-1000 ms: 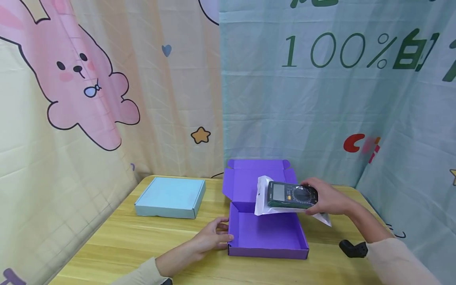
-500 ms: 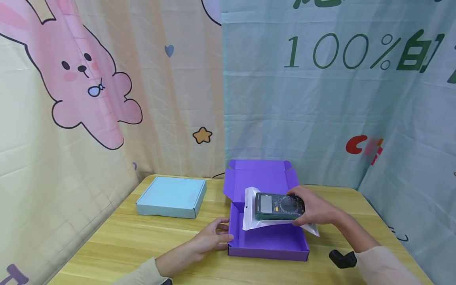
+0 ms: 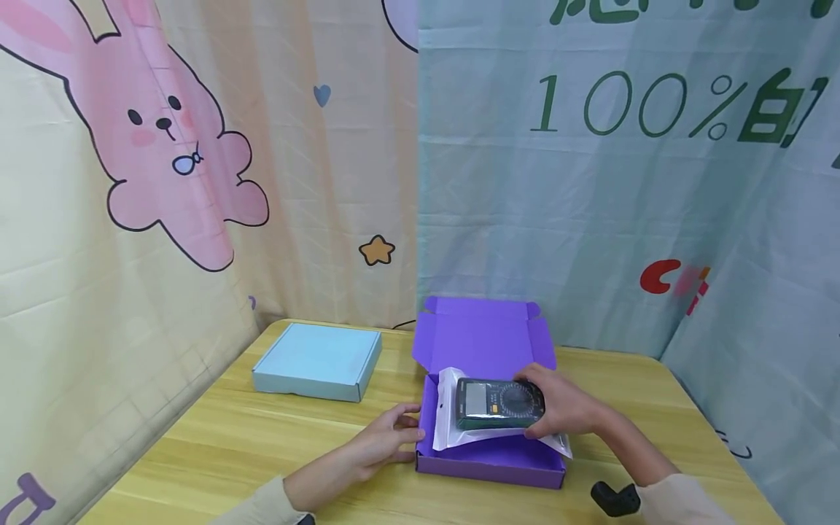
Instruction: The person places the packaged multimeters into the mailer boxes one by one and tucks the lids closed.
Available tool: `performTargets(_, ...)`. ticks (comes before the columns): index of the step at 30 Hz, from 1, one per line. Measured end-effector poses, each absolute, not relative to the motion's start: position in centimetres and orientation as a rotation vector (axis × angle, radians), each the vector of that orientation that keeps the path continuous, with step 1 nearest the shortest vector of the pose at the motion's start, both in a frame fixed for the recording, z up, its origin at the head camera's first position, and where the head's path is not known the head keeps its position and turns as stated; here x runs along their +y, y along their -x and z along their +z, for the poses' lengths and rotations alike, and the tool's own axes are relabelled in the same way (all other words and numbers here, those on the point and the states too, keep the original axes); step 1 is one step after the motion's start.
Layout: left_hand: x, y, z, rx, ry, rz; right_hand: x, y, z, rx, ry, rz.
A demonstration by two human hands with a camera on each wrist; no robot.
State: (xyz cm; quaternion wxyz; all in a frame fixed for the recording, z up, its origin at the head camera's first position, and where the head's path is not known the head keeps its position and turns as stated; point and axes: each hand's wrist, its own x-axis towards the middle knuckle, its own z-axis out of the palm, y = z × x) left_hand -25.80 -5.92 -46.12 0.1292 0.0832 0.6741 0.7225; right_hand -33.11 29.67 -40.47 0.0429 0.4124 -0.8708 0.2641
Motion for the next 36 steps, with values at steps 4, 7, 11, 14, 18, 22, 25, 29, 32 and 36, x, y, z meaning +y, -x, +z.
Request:
performTargets(4,-6.1,25.7,-46.4,1.958,-0.237,2.098,29.1,32.7,-41.5,-2.655,-1.286,0.816)
performTargets(7,-6.3,25.7,-46.6,1.959,-0.238,2.092,28.5,32.5,-42.5,-2.676,-1.269,0.820)
performTargets(11,-6.3,25.7,-46.7,1.961,-0.252,2.091,27.9,32.2,-43.2,-2.719,-1.215,0.783)
performTargets(14,-6.2,25.7,-46.5,1.959,-0.263,2.093,27.4,32.2,-43.4,-2.719,-1.193,0.762)
performTargets(18,-6.2,25.7,-46.3,1.960,-0.257,2.089,27.0,32.3,-43.7,-2.703,-1.221,0.752)
performTargets(22,-6.0,25.7,-46.0,1.957,-0.260,2.082,26.7,32.5,-44.1,-2.682,-1.234,0.747)
performTargets(25,-5.9,25.8,-46.0,1.960,-0.263,2.084,26.6,32.5,-44.3,-2.668,-1.216,0.702)
performTargets(29,-5.8,25.7,-46.3,1.970,-0.247,2.078,26.5,32.4,-44.8,-2.687,-1.195,0.564)
performTargets(32,-5.8,25.7,-46.4,1.965,-0.242,2.080,26.4,32.4,-45.0,-2.699,-1.175,0.473)
performTargets(36,-5.9,25.7,-46.3,1.962,-0.238,2.094,26.3,32.6,-44.9,-2.701,-1.167,0.433)
